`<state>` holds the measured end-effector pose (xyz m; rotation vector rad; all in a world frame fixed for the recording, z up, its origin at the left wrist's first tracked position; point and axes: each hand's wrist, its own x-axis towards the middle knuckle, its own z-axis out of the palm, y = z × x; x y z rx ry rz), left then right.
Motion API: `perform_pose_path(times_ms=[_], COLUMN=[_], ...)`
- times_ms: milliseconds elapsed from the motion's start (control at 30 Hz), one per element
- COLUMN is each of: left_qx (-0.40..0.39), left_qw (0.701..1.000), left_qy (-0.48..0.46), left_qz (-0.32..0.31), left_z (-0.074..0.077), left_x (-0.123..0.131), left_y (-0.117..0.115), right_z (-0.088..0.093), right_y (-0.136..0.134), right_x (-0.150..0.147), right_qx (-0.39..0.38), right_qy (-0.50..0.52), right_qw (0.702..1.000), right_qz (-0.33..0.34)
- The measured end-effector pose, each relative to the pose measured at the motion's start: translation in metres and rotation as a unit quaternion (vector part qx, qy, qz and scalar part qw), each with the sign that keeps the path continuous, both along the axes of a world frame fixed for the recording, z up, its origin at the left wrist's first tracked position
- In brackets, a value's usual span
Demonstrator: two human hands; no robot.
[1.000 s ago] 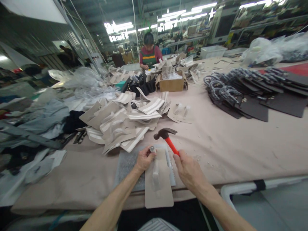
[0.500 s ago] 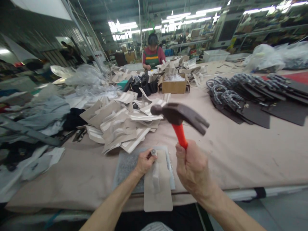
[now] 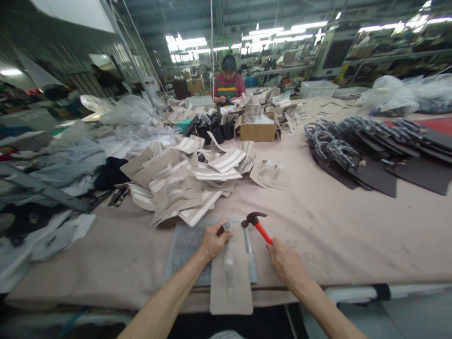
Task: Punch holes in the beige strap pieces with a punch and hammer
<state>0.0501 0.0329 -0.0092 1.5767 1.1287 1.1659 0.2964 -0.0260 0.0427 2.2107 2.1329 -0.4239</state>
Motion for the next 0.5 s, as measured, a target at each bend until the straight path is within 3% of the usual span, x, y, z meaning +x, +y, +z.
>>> perform_pose_path(times_ms=[67,133,233,333,400,500], left_qx=[0.002,0.001,0.002,-0.015,-0.038,-0.053], left_qw=[1.0,1.0,1.0,0.999,0.996,0.978], left_qy=[-0.003,-0.005,-0.01,-0.029,-0.059,-0.112], left_qz=[0.0,-0.002,0.001,0.018,0.06,0.165], left_z=[0.001,0.002,0.003,0.002,0.004,0.021], left_x=[0.0,-0.001,0.0,0.004,0.006,0.004], left_y=[0.0,-0.001,-0.002,-0.001,0.004,0.013], right_z=[-0.013,-0.013,0.0,0.005,0.001,0.0], right_y=[-0.001,-0.004,-0.013,-0.022,-0.025,-0.024], right_x=[0.0,-0.012,-0.046,-0.08,-0.094,-0.102], right_qx=[0.034,0.115,0.192,0.14,0.134,0.172], right_qy=[-0.033,-0.029,0.021,0.03,0.005,-0.022], right_qw=[0.999,0.991,0.945,0.897,0.891,0.904], right_qz=[0.0,0.062,0.264,0.419,0.435,0.392])
